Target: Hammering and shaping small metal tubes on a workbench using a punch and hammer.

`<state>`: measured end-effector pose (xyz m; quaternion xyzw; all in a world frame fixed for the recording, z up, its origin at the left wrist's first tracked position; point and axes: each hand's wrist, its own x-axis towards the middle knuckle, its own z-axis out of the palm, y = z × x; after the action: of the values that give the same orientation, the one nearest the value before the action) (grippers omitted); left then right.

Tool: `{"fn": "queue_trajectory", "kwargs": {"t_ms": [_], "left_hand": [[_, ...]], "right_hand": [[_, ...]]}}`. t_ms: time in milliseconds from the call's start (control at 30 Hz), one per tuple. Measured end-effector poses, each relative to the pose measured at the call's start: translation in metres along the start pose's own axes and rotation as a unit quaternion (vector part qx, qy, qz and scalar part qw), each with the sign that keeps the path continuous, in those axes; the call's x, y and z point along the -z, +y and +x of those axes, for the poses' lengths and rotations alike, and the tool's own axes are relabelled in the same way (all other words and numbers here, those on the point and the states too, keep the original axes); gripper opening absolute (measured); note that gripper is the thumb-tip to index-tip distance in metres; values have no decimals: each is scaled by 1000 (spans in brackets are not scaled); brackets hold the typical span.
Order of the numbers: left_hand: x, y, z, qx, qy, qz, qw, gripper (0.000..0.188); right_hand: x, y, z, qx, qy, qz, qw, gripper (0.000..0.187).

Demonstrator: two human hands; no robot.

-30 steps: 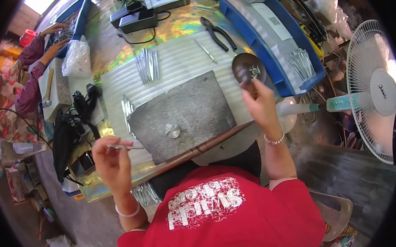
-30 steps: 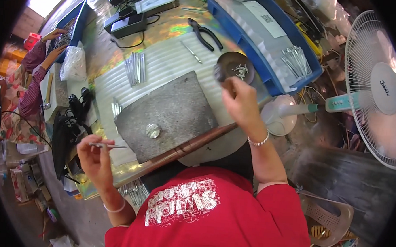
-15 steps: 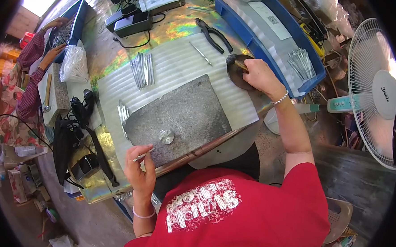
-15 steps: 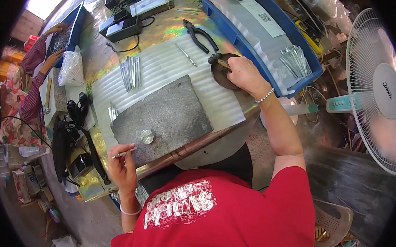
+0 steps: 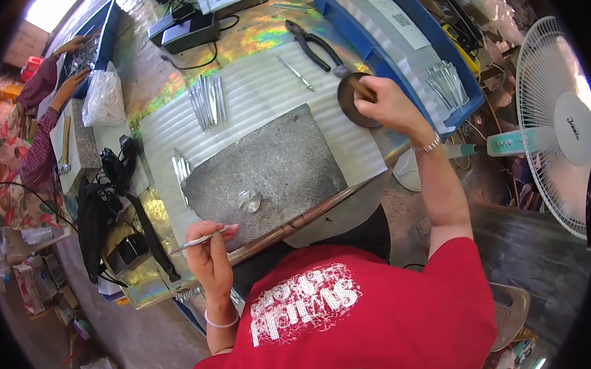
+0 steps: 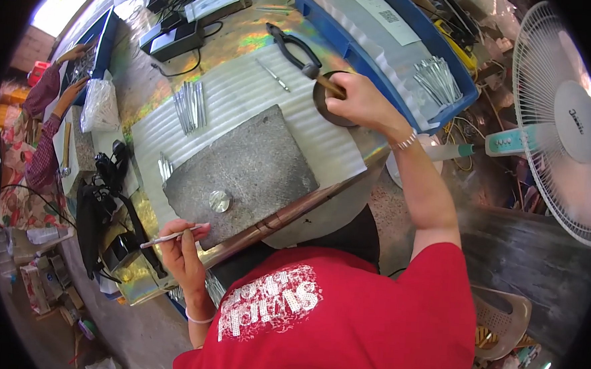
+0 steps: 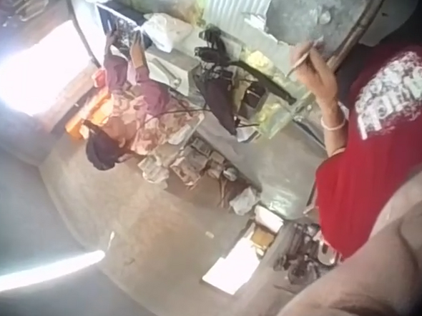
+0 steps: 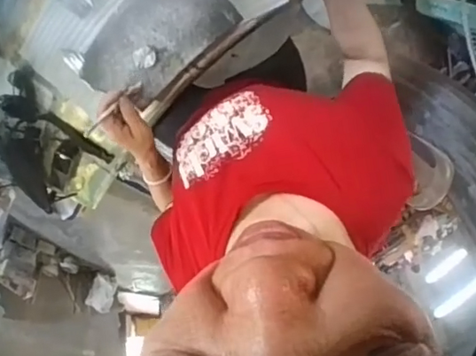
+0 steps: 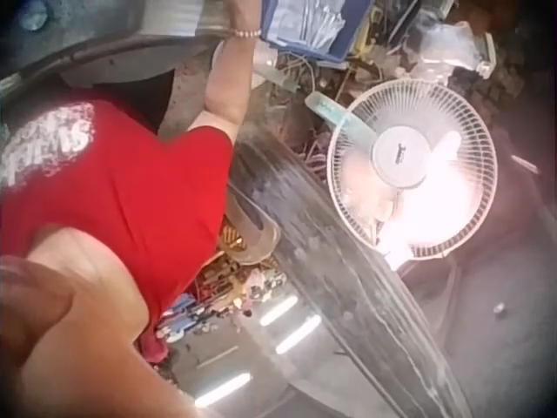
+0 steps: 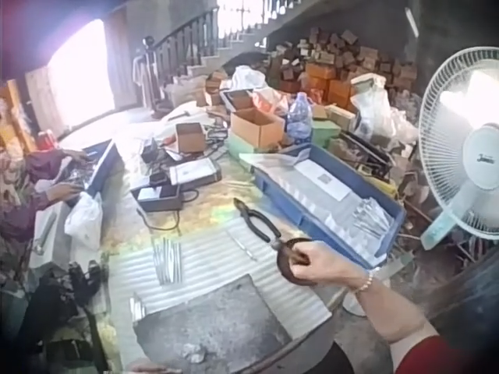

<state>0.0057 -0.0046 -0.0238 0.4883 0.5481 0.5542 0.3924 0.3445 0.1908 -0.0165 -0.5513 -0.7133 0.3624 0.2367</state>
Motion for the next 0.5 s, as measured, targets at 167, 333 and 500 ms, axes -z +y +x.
{"fn": "queue_trajectory", "kwargs": {"t_ms": [167, 333, 500], "left_hand": [[-13, 16, -8, 49, 5, -122, 991, 13], [-25, 29, -3, 145, -54, -256, 954, 25], [-23, 31, -5, 180, -68, -316, 929, 24]], "right_hand": [[-37, -53, -58, -81, -74, 403, 909, 10], [-67, -85, -78, -139, -154, 502, 840, 17], [-84, -95, -77, -161, -209, 540, 799, 26]]}}
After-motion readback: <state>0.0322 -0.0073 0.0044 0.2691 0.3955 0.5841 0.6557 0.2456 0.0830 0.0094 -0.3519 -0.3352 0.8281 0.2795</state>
